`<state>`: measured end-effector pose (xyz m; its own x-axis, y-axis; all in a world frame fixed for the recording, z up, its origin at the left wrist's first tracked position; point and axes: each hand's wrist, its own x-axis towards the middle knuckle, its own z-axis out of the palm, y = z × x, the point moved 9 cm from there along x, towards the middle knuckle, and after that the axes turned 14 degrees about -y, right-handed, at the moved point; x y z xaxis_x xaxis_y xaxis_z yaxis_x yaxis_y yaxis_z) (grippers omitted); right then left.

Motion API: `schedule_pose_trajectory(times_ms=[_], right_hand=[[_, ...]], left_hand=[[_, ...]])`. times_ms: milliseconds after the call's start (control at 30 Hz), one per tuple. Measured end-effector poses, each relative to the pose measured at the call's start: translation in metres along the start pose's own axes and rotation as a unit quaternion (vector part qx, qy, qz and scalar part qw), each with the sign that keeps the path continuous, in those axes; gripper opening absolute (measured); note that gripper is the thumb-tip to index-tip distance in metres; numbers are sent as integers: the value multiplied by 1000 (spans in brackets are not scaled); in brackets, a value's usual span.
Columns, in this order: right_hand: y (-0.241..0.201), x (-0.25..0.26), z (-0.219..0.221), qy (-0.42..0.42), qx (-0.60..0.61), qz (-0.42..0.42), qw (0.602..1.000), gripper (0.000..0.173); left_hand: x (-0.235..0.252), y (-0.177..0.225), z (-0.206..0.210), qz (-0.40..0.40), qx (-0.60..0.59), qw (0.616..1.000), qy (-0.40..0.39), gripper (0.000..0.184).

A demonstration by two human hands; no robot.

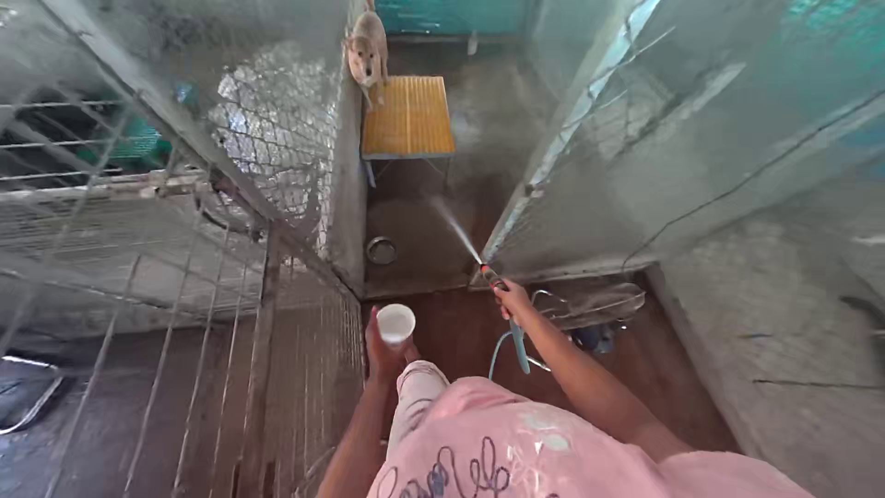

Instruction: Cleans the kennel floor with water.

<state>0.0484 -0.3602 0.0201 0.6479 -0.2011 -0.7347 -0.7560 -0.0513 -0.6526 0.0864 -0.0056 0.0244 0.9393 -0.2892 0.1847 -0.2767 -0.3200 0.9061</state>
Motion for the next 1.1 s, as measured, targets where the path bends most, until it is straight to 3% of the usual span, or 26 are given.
schedule_pose_trajectory(times_ms=[133, 267, 467, 533, 600, 733, 900, 1100], right_hand=[[-13, 25, -17, 22, 38, 18, 999, 49], [-36, 64, -31, 62, 84, 56, 993, 50], [-95, 103, -27, 87, 136, 97, 982, 54], [-112, 114, -24, 96, 154, 101, 978, 55], [-124, 125, -21, 103, 174, 103, 974, 55], [-138, 140, -24, 114, 209, 102, 966, 55], [-148, 154, -34, 133, 223, 112, 959, 56], [-161, 166, -43, 128, 218, 104, 962, 53]], left_hand=[[149, -35, 47, -46, 74, 980, -178, 112], [289, -66, 91, -37, 113, 944, -309, 114], [450, -74, 168, -59, 236, 842, -482, 120], [490, -76, 190, -63, 262, 818, -508, 121], [522, -79, 207, -52, 280, 806, -519, 121], [570, -82, 225, -41, 279, 820, -498, 123], [597, -82, 237, -37, 283, 811, -511, 123], [610, -72, 227, -39, 209, 864, -457, 119]])
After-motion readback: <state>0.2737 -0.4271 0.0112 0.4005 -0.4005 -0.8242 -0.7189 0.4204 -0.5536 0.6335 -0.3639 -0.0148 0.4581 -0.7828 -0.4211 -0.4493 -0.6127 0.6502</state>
